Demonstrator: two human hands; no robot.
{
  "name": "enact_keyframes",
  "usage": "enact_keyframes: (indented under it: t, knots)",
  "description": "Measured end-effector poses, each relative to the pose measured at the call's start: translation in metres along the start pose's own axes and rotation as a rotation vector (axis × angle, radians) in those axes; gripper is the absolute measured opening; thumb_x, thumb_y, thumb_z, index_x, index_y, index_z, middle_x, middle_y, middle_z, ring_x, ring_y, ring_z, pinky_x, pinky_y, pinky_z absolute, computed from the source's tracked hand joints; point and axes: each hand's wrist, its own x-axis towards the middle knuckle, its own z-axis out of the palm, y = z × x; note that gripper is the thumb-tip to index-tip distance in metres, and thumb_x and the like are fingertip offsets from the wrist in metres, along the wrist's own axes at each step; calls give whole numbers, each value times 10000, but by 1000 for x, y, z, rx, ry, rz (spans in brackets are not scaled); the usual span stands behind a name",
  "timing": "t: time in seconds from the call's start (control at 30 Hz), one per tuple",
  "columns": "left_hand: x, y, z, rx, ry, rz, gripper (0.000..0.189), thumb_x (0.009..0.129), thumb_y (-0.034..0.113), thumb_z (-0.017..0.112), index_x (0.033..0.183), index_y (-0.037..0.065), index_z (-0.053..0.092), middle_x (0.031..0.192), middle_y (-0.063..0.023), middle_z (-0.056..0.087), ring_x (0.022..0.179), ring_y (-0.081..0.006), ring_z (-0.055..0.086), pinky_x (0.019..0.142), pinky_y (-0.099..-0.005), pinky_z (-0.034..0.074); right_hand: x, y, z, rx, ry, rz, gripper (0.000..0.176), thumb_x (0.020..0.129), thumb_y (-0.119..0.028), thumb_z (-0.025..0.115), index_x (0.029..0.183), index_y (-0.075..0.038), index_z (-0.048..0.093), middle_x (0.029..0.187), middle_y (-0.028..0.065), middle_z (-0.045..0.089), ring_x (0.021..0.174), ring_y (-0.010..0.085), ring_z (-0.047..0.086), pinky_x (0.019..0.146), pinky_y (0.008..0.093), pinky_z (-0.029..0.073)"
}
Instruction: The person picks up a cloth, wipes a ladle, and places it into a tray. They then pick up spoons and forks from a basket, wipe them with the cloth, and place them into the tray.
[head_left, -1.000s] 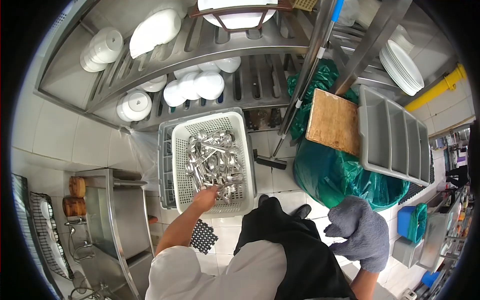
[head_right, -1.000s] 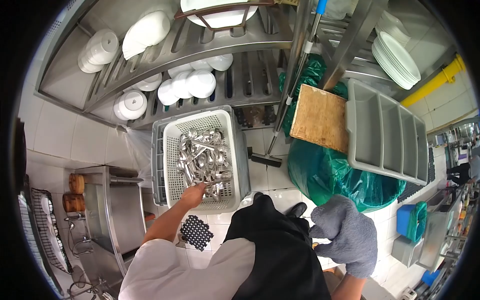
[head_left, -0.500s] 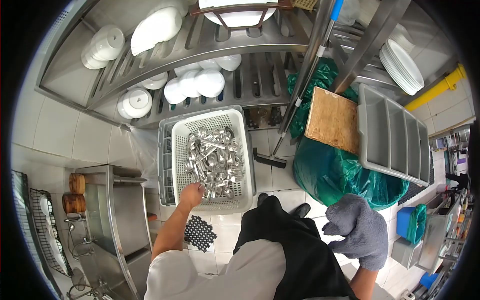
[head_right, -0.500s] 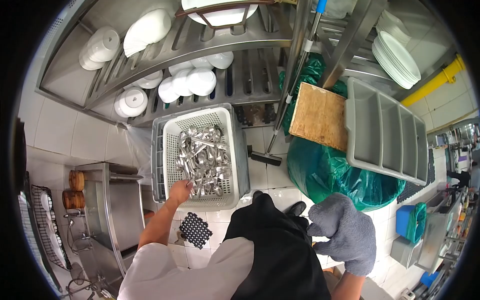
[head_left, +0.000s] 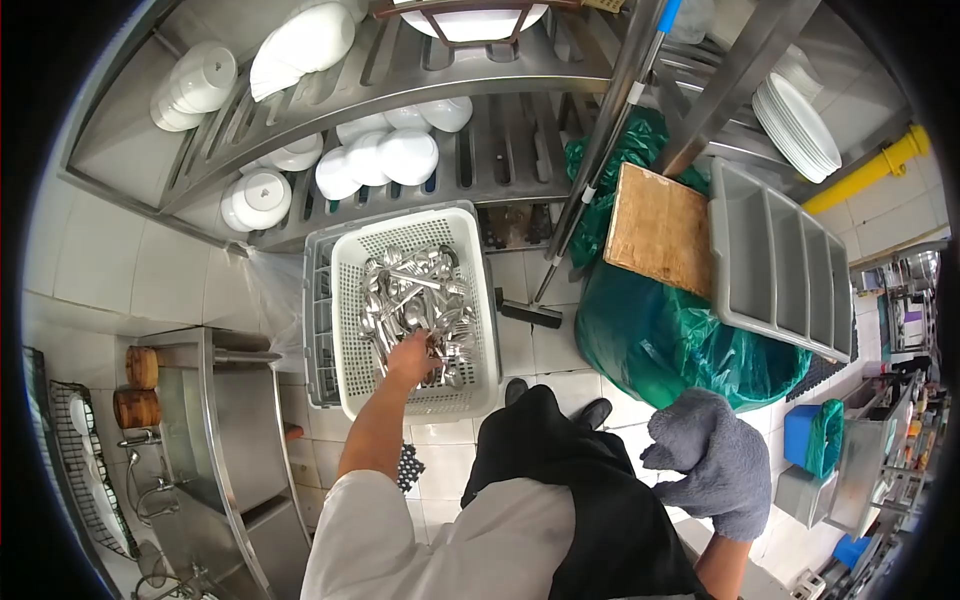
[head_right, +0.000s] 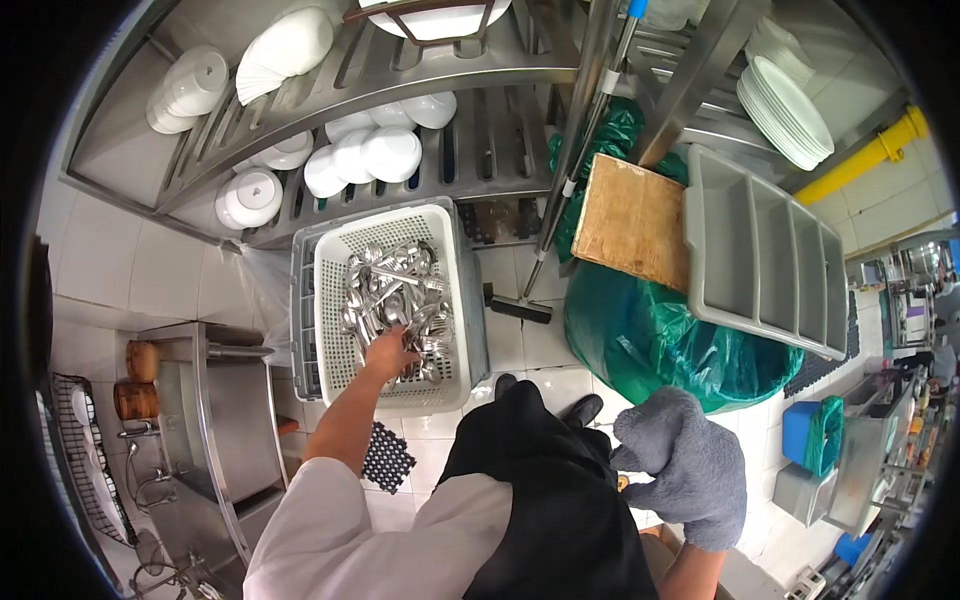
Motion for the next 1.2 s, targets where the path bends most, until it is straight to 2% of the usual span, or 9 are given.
enact_keyframes:
  t: [0.17,0.47,0.57,0.6,0.7,0.83,0.93,1.07,1.2]
  knots:
    - [13,5,14,188,-31,30,544,739,340,759,1168,52,587,1255,-166,494,1229,-337,447,926,-445,476,-1,-2,5,-3,-115,186,754,385,-218,825,1097,-119,600,949,129,662,911,345,626,787,386,492]
    - [-6,-19,19,207,41,320,333,835,236,629,1114,55,613,1063,-191,623,1058,-333,553,932,-426,437,-3,2,6,-27,-73,96,758,405,-214,812,1119,-119,577,905,133,658,868,352,627,752,392,495]
    - [-5,-23,15,-120,198,326,310,889,223,593,1092,-9,554,849,-197,648,774,-336,632,715,-420,511,-1,5,9,9,-74,54,783,397,-221,808,1134,-119,563,868,142,652,833,356,627,726,403,499]
    - [-3,-20,9,-122,199,322,310,889,223,593,1092,-9,554,849,-197,648,774,-336,632,715,-420,511,0,6,9,37,-75,20,787,395,-219,811,1135,-117,562,867,140,652,832,352,629,724,401,500]
    - [11,-18,-2,-749,-19,117,264,935,170,559,1115,-21,536,813,-110,644,617,-144,599,571,-290,505,3,0,7,-17,-58,38,774,397,-214,813,1125,-118,567,867,135,654,832,349,630,726,399,501]
    - [-7,-1,-21,-1324,91,-25,281,913,79,567,1165,-22,493,801,-70,623,567,-126,571,488,-268,474,6,-4,3,-38,-64,56,742,403,-207,813,1102,-121,577,867,136,654,832,350,631,724,395,501]
    - [2,-26,20,-1321,127,-45,351,914,68,557,1243,-12,467,837,-96,653,568,-118,572,500,-254,481,5,-4,4,-13,-52,66,736,405,-207,814,1097,-125,577,871,136,654,837,353,631,726,397,501]
    - [-7,-56,94,-737,141,-165,306,867,242,663,1000,-32,624,782,-122,668,655,-199,621,622,-346,502,6,2,5,7,-65,94,738,408,-207,815,1100,-130,571,876,138,654,843,359,629,726,402,500]
    - [-23,-9,39,-691,160,-98,383,829,330,696,899,-42,643,778,-153,677,709,-276,650,693,-398,497,8,-1,1,41,-126,98,742,413,-211,818,1106,-133,566,880,139,655,853,361,628,730,407,496]
